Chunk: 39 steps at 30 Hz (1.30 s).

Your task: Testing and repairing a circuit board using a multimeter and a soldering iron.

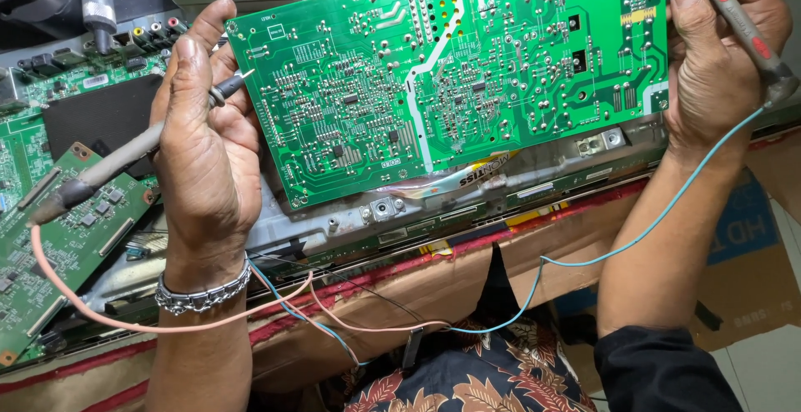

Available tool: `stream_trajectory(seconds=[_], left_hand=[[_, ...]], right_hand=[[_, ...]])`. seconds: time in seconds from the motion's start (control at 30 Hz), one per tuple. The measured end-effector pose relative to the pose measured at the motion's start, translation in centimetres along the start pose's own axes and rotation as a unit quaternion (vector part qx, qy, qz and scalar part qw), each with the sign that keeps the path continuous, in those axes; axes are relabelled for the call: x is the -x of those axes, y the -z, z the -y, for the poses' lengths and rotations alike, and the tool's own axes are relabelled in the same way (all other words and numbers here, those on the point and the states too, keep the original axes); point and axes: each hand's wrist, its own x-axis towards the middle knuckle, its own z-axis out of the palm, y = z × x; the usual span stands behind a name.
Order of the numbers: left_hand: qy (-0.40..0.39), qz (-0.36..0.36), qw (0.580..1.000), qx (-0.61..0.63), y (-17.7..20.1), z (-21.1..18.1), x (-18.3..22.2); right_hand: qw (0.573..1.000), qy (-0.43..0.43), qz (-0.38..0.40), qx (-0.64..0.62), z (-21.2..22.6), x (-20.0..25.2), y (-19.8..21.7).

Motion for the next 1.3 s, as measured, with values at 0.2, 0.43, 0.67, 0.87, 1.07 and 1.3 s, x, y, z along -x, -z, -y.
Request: stream_trajectory(seconds=[0.2, 0.43, 0.67, 0.87, 1.07, 1.3], left_hand=[[0.003, 0.004, 1.000, -0.007, 0.1, 0.0, 0.0], [0.009, -0.006, 1.000, 0.002, -0.2, -0.1, 0.1], [-0.013, 0.004, 1.000, -0.004, 0.0, 0.1, 0.0], [0.008, -0.005, 1.000, -0.006, -0.1, -0.1, 0.1], [0.004, -0.011, 1.000, -0.024, 0.0, 0.1, -0.1], [0.005, -0.013, 0.999, -0.039, -0.1, 0.0, 0.0]], right_hand=[[1.000, 0.016, 0.008, 0.014, 0.0, 0.0, 0.0], [0.999, 0.023, 0.023, 0.013, 0.6, 0.0, -0.3], [0.999, 0.022, 0.024, 0.022, 0.3, 0.0, 0.0], [1.000, -0.025, -0.009, 0.003, 0.6, 0.0, -0.3], [0.998, -0.047, -0.035, -0.012, 1.2, -0.1, -0.8], [0.999, -0.037, -0.024, -0.006, 1.1, 0.0, -0.7]])
